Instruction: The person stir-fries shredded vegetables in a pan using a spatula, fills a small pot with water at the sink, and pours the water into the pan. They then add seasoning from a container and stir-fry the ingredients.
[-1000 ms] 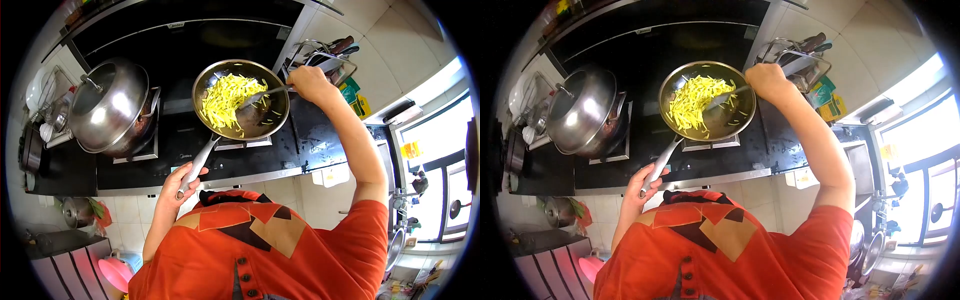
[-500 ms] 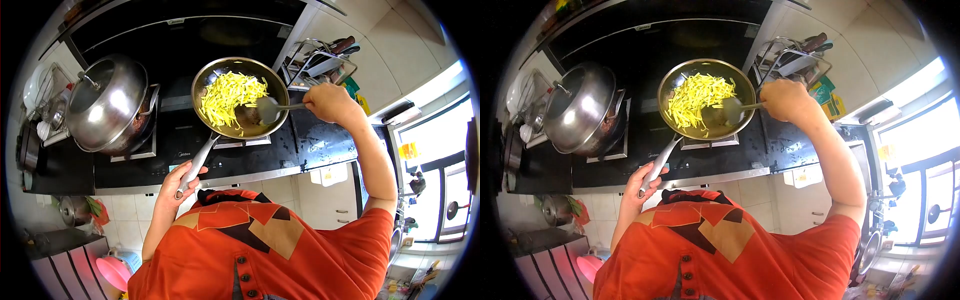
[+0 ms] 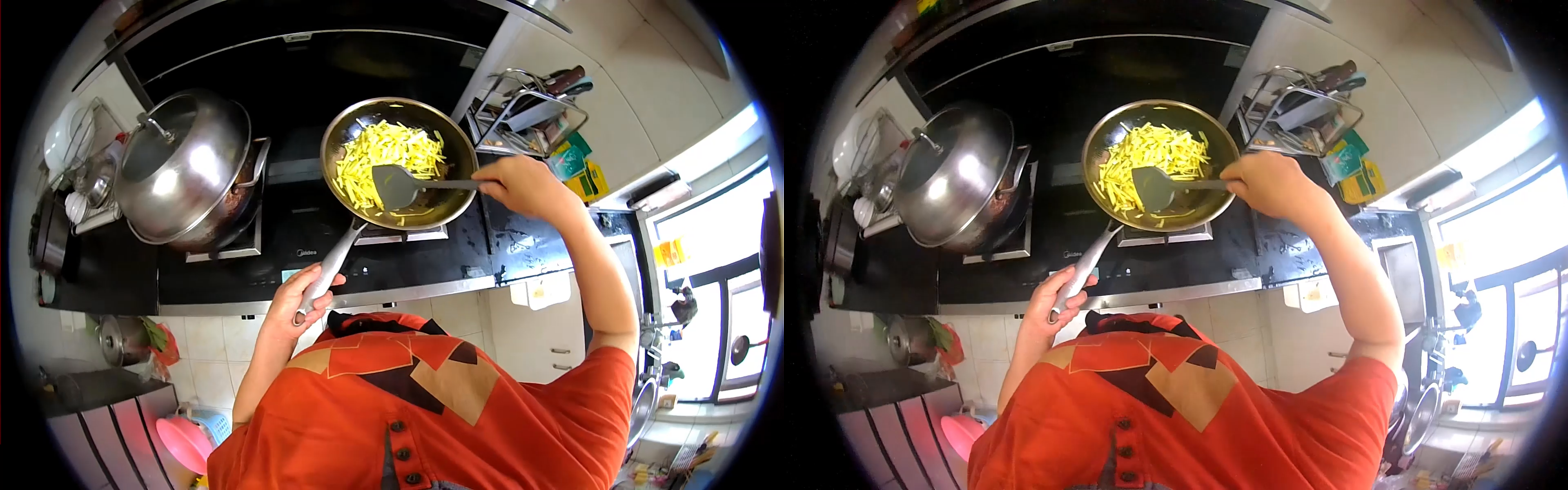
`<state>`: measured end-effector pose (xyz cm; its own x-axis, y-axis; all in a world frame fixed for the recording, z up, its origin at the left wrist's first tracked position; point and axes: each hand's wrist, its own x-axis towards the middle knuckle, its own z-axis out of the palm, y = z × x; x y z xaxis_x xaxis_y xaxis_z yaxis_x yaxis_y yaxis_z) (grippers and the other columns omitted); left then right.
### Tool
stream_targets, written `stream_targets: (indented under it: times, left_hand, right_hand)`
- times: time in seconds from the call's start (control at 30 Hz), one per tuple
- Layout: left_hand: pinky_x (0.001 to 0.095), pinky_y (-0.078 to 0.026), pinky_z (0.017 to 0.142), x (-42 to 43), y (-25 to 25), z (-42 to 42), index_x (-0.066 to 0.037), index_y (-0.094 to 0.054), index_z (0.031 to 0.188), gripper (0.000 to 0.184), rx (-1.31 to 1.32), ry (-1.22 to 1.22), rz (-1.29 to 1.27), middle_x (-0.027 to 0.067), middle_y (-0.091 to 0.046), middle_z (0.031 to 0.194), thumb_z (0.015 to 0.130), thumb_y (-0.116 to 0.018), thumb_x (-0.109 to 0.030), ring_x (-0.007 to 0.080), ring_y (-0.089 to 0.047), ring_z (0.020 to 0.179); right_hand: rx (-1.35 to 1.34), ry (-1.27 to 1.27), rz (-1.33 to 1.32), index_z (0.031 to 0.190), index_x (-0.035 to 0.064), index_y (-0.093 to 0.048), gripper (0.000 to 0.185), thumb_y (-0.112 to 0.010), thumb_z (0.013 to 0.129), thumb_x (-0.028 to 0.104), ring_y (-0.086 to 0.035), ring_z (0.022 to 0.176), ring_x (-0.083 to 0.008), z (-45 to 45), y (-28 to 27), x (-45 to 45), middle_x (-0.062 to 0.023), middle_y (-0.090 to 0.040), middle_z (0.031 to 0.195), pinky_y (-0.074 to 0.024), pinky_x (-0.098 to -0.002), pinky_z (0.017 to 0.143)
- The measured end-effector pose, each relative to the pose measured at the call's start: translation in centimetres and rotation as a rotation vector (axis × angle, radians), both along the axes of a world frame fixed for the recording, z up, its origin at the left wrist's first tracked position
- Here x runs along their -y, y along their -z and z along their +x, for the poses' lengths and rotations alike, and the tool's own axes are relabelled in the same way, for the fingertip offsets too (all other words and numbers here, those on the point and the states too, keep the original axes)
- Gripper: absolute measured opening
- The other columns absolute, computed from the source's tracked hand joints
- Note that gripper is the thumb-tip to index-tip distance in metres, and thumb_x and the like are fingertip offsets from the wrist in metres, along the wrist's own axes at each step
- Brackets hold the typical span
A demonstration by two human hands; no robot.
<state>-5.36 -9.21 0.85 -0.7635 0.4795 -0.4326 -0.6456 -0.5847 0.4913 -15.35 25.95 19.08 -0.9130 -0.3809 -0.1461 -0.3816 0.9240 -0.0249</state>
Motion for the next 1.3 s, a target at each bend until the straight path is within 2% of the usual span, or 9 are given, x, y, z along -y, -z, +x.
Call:
stream_targets:
  times: [0.2, 0.27, 0.6, 0.73, 0.8, 0.93, 1.0, 1.13, 1.3]
  left_hand:
    - [0.0186, -0.031, 0.029, -0.5, -0.5, 0.4, 0.000, -0.049, 0.114, 0.025, -0.007, -0.015, -0.008, 0.0153, -0.063, 0.094, 0.097, -0.046, -0.018, 0.0088, -0.045, 0.049]
    - [0.0186, -0.030, 0.028, -0.7, -0.5, 0.6, 0.001, -0.049, 0.113, 0.025, 0.013, -0.018, -0.057, 0.0156, -0.062, 0.094, 0.097, -0.047, -0.019, 0.0089, -0.045, 0.049]
    - [0.0193, -0.032, 0.030, -0.2, 0.1, 0.6, 0.000, -0.048, 0.118, 0.028, -0.005, 0.010, -0.010, 0.0170, -0.063, 0.098, 0.098, -0.047, -0.020, 0.0095, -0.046, 0.051]
    - [0.0189, -0.033, 0.031, -0.2, 0.0, 0.5, 0.000, -0.047, 0.119, 0.029, -0.029, 0.008, -0.045, 0.0172, -0.063, 0.098, 0.098, -0.046, -0.020, 0.0097, -0.047, 0.052]
    - [0.0188, -0.033, 0.032, -0.1, 0.1, 0.5, 0.000, -0.047, 0.120, 0.030, -0.039, 0.016, -0.056, 0.0173, -0.063, 0.098, 0.098, -0.046, -0.020, 0.0097, -0.047, 0.053]
    - [0.0193, -0.033, 0.032, -0.2, -0.1, 0.5, 0.000, -0.046, 0.122, 0.031, -0.040, 0.014, -0.034, 0.0179, -0.063, 0.098, 0.098, -0.045, -0.019, 0.0098, -0.047, 0.052]
    - [0.0194, -0.033, 0.032, -0.3, -0.3, 0.6, 0.001, -0.046, 0.123, 0.031, -0.027, -0.010, -0.040, 0.0180, -0.063, 0.098, 0.098, -0.045, -0.019, 0.0099, -0.047, 0.052]
    - [0.0198, -0.035, 0.032, -0.2, -0.1, 0.5, 0.001, -0.046, 0.123, 0.031, -0.007, -0.003, -0.015, 0.0178, -0.063, 0.098, 0.099, -0.043, -0.018, 0.0102, -0.048, 0.052]
    - [0.0200, -0.035, 0.033, -0.1, -0.2, 0.5, 0.000, -0.046, 0.125, 0.032, -0.011, 0.005, -0.011, 0.0167, -0.063, 0.099, 0.099, -0.043, -0.019, 0.0102, -0.048, 0.052]
  right_hand:
    - [-0.132, -0.314, 0.026, 0.101, 0.0119, -0.070, 0.024, -0.065, 0.078, 0.010, -0.066, 0.073, -0.0291, 3.0, 0.1, 1.9, -0.0108, -0.067, 0.079, -0.0512, -0.0395, 0.064]
    - [-0.258, -0.230, 0.321, 0.094, 0.0118, -0.067, 0.019, -0.064, 0.076, 0.006, -0.067, 0.070, -0.0261, 1.5, 3.6, 3.8, -0.0089, -0.067, 0.074, -0.0530, -0.0376, 0.062]
    - [-0.295, 0.227, 0.284, 0.094, 0.0127, -0.070, 0.016, -0.062, 0.084, 0.022, -0.066, 0.085, -0.0322, -0.6, -0.2, -2.7, -0.0114, -0.068, 0.085, -0.0526, -0.0429, 0.076]
    - [-0.331, 0.219, 0.274, 0.087, 0.0069, -0.068, 0.015, -0.061, 0.083, 0.019, -0.069, 0.073, -0.0282, -6.0, 2.6, -7.2, -0.0155, -0.068, 0.079, -0.0543, -0.0407, 0.063]
    - [0.314, 0.488, -0.034, 0.087, 0.0037, -0.068, 0.021, -0.064, 0.083, 0.024, -0.062, 0.054, -0.0203, -9.1, 4.1, -7.8, -0.0108, -0.064, 0.068, -0.0494, -0.0355, 0.048]
    - [0.430, 0.510, -0.630, 0.083, 0.0039, -0.071, 0.025, -0.066, 0.084, 0.029, -0.048, 0.046, -0.0115, -9.7, 11.7, -7.2, -0.0040, -0.057, 0.058, -0.0415, -0.0300, 0.042]
    - [0.284, 0.344, -0.734, 0.087, 0.0039, -0.072, 0.024, -0.066, 0.084, 0.027, -0.051, 0.049, -0.0130, -8.0, 13.9, -5.7, -0.0070, -0.057, 0.057, -0.0441, -0.0317, 0.048]
    - [-0.149, 0.051, -0.332, 0.099, 0.0093, -0.069, 0.019, -0.064, 0.083, 0.019, -0.064, 0.075, -0.0380, -1.7, 9.0, -1.8, -0.0183, -0.065, 0.076, -0.0506, -0.0440, 0.067]
    - [-0.204, 0.013, -0.132, 0.107, 0.0080, -0.062, 0.024, -0.062, 0.084, 0.015, -0.062, 0.079, -0.0392, -0.6, 6.5, -0.5, -0.0197, -0.064, 0.079, -0.0490, -0.0468, 0.069]
